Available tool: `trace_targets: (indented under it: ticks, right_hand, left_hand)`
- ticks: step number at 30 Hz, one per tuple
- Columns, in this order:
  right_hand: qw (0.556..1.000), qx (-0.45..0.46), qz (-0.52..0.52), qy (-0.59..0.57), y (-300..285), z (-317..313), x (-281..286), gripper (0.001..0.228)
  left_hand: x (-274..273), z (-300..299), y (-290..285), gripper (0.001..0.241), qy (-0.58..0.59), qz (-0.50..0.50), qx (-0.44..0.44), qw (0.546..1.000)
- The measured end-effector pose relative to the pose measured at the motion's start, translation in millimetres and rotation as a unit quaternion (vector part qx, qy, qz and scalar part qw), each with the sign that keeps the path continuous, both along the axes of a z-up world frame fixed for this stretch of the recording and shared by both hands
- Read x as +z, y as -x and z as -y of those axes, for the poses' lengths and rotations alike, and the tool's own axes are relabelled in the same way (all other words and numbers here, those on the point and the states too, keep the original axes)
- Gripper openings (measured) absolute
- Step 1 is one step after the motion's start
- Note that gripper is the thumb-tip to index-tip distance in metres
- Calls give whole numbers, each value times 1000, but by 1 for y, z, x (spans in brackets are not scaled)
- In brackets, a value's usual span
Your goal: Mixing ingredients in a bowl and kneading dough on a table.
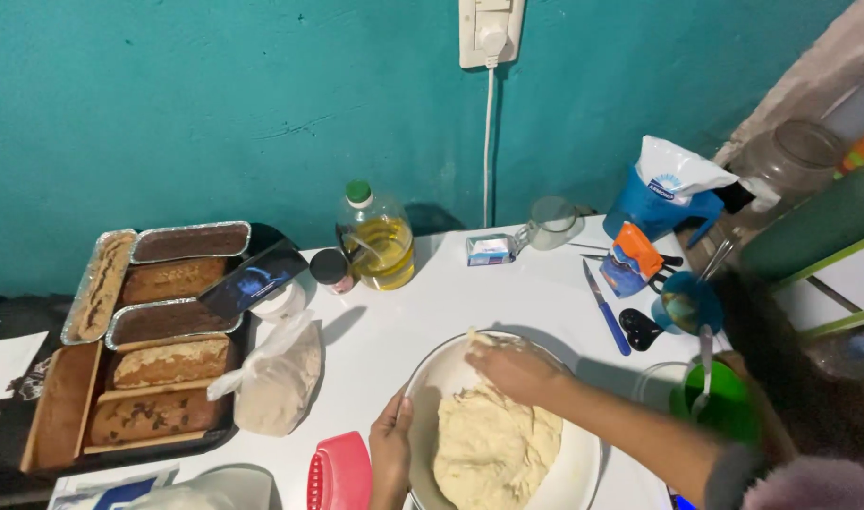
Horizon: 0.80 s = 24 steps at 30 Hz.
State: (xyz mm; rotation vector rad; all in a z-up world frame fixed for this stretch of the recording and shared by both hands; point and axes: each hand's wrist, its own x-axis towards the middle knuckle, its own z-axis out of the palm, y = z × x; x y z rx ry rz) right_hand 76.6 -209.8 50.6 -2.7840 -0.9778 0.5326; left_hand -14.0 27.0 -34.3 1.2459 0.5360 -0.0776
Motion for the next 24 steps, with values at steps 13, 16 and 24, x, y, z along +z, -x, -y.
trace_targets:
  ticks: [13, 16, 24]
  right_hand:
    - [954, -252, 121, -107, 114, 40, -13, 67]
    - [920, -377, 18, -105, 86, 22, -6, 68]
    - [870, -273, -357, -205, 33, -59, -83, 77]
  left_hand:
    - [-121, 7, 66, 34, -72, 85, 170, 979]
    - [-88, -1, 56, 24, -163, 33, 97, 981]
    - [40, 13, 10, 39, 65, -63, 18, 996]
